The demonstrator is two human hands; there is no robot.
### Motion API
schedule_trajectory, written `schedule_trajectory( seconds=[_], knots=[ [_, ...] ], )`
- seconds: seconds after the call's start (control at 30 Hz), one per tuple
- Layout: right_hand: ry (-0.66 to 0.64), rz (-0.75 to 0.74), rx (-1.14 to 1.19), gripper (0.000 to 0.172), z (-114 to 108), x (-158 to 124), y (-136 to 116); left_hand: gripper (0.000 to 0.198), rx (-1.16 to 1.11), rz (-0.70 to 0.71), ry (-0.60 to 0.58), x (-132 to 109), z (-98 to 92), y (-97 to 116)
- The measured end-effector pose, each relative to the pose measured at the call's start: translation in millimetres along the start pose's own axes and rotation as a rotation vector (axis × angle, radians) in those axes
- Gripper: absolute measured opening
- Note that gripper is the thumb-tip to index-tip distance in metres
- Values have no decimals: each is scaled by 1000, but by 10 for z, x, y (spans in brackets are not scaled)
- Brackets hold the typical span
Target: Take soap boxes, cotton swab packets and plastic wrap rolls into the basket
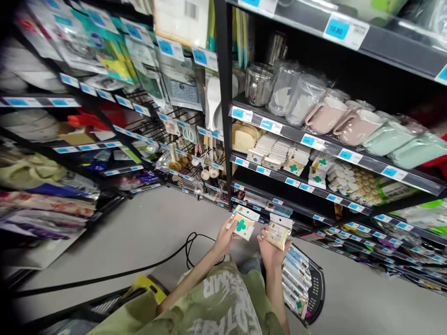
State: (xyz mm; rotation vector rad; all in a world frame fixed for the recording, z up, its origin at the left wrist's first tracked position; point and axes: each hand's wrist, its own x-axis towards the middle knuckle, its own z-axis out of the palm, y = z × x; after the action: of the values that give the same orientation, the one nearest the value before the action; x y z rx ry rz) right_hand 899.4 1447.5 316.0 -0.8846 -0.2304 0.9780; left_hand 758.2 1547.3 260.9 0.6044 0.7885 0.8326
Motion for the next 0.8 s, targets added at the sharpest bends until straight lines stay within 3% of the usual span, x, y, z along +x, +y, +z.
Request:
schedule_trajectory(
  seconds=[0.1,0.2,0.37,0.5,0.67,0.8],
  knots=[
    [-32,39,-2,65,158,-1,28,82,-35,67,36,-22,-66,128],
    [-31,111,-67,56,177,-21,173,92,-19,94,29,-69,-109,158],
    [74,137,-292,53,-1,-100,502,96,53,97,-26,-185,-200,98],
    [174,141,-360,48,-183,-138,636,83,34,61,-6,-216,-267,91],
    [344,-57,-398,56,-155,-215,617,73,40,69,-20,-217,-321,149],
    [311,-156,-483,61,-37,-284,605,71,64,60,-4,-220,-365,167]
  ],
)
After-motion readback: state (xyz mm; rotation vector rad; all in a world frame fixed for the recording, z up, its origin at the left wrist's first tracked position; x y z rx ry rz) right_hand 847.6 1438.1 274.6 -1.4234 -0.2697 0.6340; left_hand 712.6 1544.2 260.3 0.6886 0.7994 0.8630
